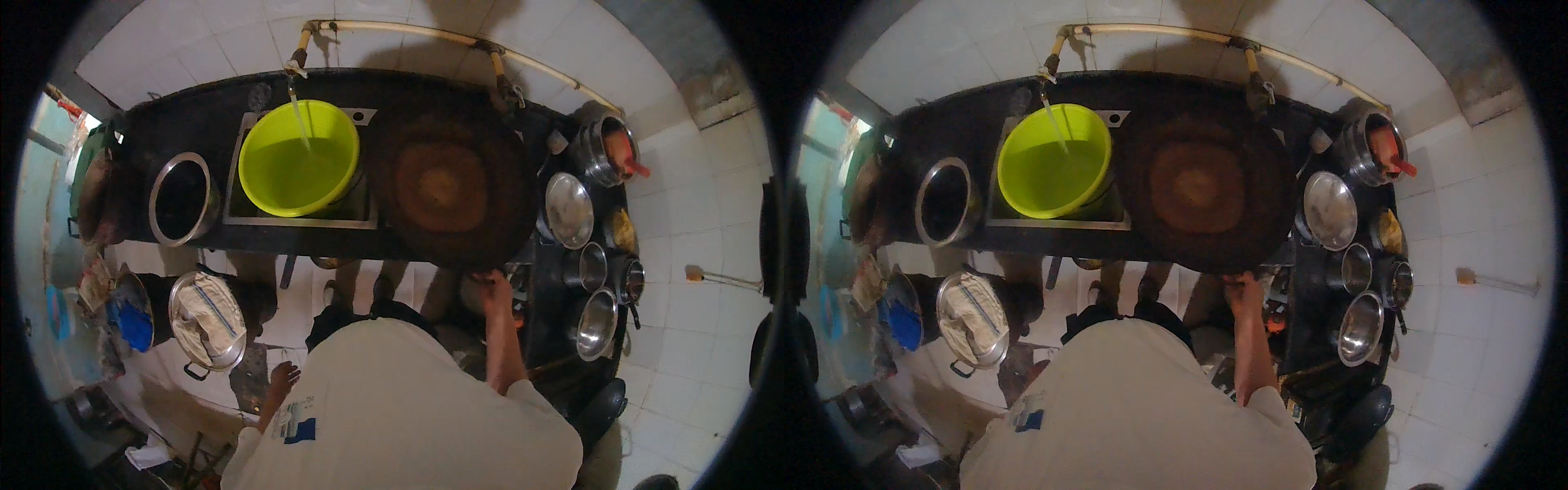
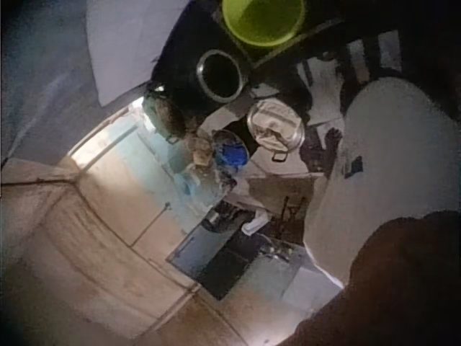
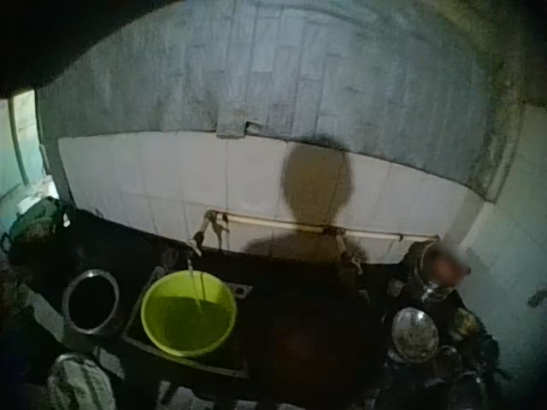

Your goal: The person cracks eggs into a small metal bowl, then moves to the sink area, fills a yellow basin with water, and places a wooden board on the counter. The person also handles a cloth and a pot lid.

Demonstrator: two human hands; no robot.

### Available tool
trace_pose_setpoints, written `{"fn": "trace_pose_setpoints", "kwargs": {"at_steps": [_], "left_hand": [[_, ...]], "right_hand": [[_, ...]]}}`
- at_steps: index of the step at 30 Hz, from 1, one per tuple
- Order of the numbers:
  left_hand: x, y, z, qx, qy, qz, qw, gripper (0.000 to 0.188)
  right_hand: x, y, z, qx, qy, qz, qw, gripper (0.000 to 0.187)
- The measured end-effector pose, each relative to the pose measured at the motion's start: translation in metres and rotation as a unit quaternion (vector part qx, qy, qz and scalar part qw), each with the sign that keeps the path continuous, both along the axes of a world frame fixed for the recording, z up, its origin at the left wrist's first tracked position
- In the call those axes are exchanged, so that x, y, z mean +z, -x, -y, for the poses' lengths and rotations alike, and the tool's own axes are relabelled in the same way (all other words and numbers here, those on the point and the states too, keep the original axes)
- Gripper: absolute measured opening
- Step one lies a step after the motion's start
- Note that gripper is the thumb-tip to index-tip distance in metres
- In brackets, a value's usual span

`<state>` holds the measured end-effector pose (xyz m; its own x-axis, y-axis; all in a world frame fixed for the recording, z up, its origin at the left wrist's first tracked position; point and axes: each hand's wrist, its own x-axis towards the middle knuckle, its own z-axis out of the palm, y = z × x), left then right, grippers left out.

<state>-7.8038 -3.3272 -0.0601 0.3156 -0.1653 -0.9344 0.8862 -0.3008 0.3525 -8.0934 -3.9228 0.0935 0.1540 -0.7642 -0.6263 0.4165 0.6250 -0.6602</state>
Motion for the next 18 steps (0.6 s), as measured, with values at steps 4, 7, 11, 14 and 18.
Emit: {"fn": "trace_pose_setpoints", "kwargs": {"at_steps": [4, 7, 11, 14, 18], "left_hand": [[0.000, -0.026, 0.002, -0.211, 0.116, 0.215, 0.946, 0.040], [0.002, -0.041, 0.010, -0.173, 0.103, 0.177, 0.963, 0.039], [0.013, -0.047, 0.029, 0.017, 0.067, -0.009, 0.998, 0.037], [0.018, -0.045, 0.049, -0.003, -0.012, -0.007, 1.000, 0.037], [0.022, -0.044, 0.060, 0.005, -0.025, -0.017, 1.000, 0.038]], "right_hand": [[-0.014, 0.007, 0.009, 0.037, -0.009, -0.043, 0.998, 0.007], [-0.025, 0.019, 0.020, 0.022, -0.022, -0.032, 0.999, 0.008], [-0.027, 0.028, 0.032, 0.019, -0.026, -0.034, 0.999, 0.017], [-0.011, 0.022, 0.029, 0.053, -0.012, -0.037, 0.998, 0.018], [0.033, 0.020, 0.023, 0.106, 0.049, -0.234, 0.965, 0.021]]}}
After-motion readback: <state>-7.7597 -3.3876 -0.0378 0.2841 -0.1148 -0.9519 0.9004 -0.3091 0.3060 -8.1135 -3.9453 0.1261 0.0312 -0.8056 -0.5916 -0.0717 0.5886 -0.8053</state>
